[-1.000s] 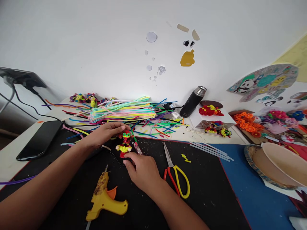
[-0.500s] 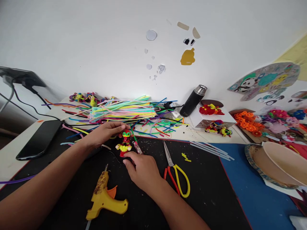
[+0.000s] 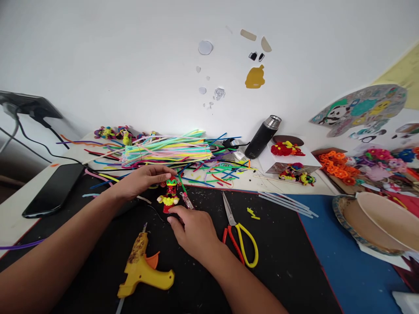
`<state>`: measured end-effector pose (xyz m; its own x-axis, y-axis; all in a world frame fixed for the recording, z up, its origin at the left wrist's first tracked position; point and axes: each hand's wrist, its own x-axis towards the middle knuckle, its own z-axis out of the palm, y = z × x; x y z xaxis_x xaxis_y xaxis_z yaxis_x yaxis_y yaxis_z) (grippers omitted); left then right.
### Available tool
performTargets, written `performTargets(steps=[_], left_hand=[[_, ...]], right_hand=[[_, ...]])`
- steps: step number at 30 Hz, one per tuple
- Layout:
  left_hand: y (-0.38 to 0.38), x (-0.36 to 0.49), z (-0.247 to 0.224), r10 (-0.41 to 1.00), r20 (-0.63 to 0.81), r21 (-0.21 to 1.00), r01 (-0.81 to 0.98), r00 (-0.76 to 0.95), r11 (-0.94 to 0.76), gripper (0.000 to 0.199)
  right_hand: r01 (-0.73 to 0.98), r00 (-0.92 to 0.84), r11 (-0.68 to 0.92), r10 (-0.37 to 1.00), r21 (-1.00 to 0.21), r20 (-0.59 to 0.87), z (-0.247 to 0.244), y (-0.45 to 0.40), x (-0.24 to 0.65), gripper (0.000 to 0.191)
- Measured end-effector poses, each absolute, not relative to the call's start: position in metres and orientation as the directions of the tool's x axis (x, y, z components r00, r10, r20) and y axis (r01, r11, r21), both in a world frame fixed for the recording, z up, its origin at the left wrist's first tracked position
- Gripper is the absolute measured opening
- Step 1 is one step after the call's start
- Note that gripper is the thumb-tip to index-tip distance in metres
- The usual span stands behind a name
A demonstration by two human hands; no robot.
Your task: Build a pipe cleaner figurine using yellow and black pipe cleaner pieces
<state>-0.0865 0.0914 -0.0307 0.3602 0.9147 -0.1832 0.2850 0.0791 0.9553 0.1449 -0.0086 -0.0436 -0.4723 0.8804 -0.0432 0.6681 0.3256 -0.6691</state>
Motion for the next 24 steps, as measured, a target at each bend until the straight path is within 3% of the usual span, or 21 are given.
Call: performTargets(steps=[24], left_hand=[[0.0952,-0.0864,-0.0365,0.91,-0.194,0.96,0.261,0.367,0.099,0.05]], right_hand=[[0.673,-0.471,0.336,0.882,-0.659,-0.031,-0.0449,-0.0102,0.1441,0.031]])
